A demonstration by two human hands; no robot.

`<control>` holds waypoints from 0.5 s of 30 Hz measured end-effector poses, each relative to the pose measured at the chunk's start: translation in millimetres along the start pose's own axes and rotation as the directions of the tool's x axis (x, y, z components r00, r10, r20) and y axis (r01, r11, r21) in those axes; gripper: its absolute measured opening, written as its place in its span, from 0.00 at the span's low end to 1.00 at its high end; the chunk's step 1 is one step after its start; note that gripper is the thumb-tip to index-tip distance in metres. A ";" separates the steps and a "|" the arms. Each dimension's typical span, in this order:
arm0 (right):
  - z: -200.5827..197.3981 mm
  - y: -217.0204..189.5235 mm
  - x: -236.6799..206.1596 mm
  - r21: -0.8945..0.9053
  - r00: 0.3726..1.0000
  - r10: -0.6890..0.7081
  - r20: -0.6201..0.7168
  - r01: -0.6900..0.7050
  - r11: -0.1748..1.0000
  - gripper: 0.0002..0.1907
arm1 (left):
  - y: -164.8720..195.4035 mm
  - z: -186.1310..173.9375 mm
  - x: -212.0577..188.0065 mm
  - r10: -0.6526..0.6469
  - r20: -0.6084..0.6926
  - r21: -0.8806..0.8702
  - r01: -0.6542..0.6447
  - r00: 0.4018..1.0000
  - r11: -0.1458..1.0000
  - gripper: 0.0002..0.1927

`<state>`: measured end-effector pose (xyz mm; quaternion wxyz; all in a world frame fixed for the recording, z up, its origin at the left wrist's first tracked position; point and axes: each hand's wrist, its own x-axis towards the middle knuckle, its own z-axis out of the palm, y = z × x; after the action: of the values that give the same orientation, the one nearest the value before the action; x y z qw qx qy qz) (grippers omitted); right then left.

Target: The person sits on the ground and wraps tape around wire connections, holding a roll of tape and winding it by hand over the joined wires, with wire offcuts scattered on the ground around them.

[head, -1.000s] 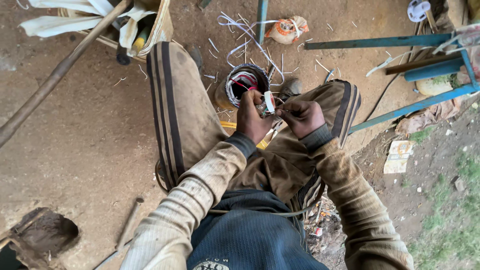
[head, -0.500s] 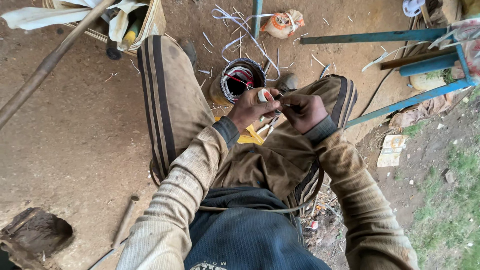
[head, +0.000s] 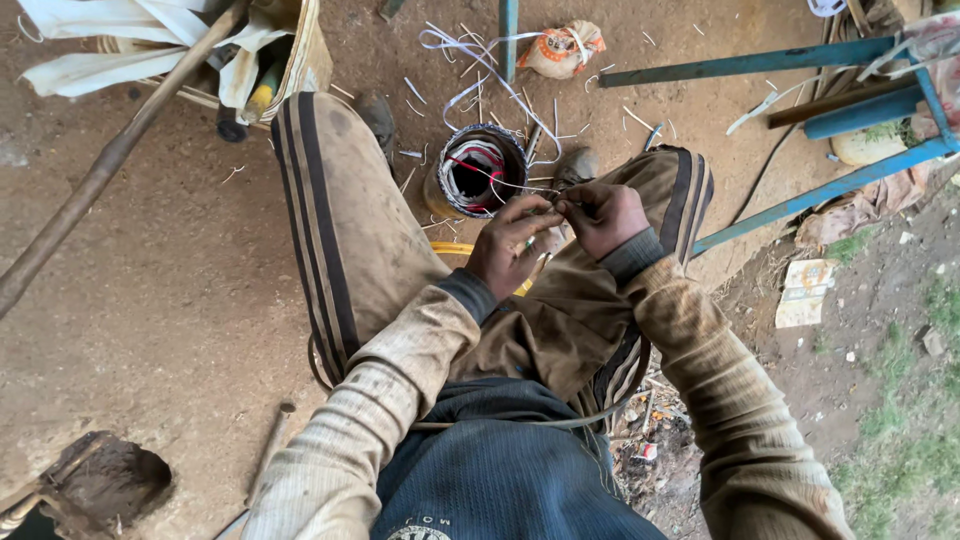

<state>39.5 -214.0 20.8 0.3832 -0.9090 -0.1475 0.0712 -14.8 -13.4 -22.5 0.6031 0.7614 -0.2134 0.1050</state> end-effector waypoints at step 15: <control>-15.0 -16.6 2.9 0.009 0.991 -0.046 0.127 0.045 0.999 0.07 | -13.3 -9.7 32.1 -0.243 0.078 -0.477 0.250 0.967 0.842 0.39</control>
<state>42.4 -212.3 43.1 0.3775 -0.8978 -0.1921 0.1206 20.6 -8.0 -18.4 0.7809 0.6083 -0.1376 -0.0353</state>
